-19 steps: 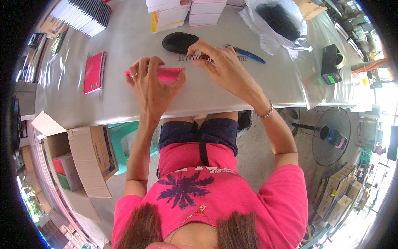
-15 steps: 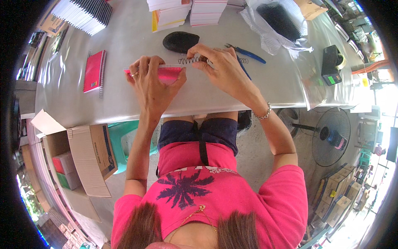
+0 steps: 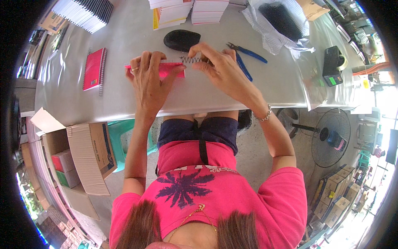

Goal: The person assembles notebooks by threading a spiral binding through pre-punched holes in covers and paper, then uses a blue tool to crimp the ends of the wire.

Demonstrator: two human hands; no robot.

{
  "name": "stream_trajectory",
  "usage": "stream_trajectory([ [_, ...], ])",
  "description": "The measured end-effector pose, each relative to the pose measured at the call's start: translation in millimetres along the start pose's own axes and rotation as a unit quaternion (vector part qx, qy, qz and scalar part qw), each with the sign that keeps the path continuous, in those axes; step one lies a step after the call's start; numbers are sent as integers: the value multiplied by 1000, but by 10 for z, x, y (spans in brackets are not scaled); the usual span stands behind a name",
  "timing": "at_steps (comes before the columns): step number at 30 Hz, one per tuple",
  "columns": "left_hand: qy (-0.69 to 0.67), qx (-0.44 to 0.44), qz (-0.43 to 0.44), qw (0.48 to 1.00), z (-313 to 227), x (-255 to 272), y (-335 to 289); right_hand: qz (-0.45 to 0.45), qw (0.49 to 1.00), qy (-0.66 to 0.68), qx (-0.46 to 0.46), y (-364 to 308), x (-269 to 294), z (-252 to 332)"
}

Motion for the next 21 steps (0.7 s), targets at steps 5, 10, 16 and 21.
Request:
stream_trajectory([
  [5, -8, -3, 21, 1000, -18, 27, -1, -59, 996, -27, 64, 38, -50, -19],
  [10, -33, 23, 36, 999, 0, 4, -16, -65, 997, -19, 26, 80, -74, 75],
  [16, -24, 42, 17, 999, -48, 42, -30, -125, 988, -77, 56, 113, -162, 108],
  [21, -18, 45, 18, 999, -36, 43, -35, -119, 989, -70, 61, 138, -190, 157],
])
Point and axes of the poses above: each hand's wrist, its own y-axis towards the middle knuckle, its own x-axis out of the back of the hand, z = x × y, the point moved 5 cm from there along y, towards the middle knuckle, and after that the axes turned 14 degrees about y, right-handed, at the moved point
